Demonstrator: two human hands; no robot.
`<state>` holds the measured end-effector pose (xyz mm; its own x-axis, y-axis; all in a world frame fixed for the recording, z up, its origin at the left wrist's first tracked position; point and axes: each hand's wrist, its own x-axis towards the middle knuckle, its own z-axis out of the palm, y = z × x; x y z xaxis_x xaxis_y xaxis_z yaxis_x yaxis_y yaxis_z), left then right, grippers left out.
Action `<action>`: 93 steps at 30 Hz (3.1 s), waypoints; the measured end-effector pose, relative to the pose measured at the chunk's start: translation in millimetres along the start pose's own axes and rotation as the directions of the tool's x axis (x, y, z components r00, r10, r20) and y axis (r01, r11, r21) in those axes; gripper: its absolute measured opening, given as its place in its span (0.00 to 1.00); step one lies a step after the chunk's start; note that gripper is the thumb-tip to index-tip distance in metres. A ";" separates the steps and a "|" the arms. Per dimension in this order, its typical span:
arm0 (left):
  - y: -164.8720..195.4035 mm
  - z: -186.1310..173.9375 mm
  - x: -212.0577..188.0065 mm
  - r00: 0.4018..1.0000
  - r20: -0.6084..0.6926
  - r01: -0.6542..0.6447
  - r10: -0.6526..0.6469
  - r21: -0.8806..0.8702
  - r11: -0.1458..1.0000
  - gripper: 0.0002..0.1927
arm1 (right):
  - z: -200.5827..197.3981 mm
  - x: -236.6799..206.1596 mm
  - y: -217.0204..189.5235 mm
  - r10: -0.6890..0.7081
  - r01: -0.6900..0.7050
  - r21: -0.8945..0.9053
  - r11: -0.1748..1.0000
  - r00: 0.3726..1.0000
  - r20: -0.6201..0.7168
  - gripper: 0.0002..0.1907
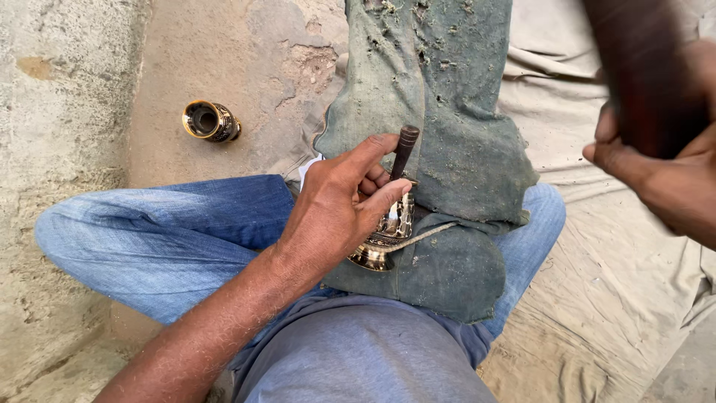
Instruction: The person holds a small brass vessel on their lap and repeatedly strikes a metal rod with a hammer. The person adjusts the rod's position occasionally while continuing to hammer it.
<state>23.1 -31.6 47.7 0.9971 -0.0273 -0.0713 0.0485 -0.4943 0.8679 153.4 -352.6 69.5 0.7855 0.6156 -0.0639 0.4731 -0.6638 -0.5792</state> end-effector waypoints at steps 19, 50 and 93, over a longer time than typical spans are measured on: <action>0.2 2.1 -2.8 0.998 -0.034 0.044 -0.044 -0.015 0.999 0.21 | -6.0 12.4 -33.4 0.201 -0.140 -0.381 0.914 0.972 0.124 0.27; 1.8 2.3 -6.3 0.992 -0.050 0.110 -0.112 -0.037 0.993 0.21 | -7.8 18.5 -47.6 0.341 -0.077 -0.640 0.764 0.891 0.299 0.30; 6.0 4.3 -11.5 0.989 -0.147 0.018 -0.015 0.020 1.000 0.22 | -17.6 14.0 -64.0 0.402 -0.188 -0.580 0.792 0.877 0.264 0.27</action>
<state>11.7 -38.0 51.6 0.9941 0.1076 -0.0110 0.0649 -0.5120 0.8565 141.2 -309.0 119.9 0.7734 0.3849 -0.5037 0.4584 -0.8884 0.0249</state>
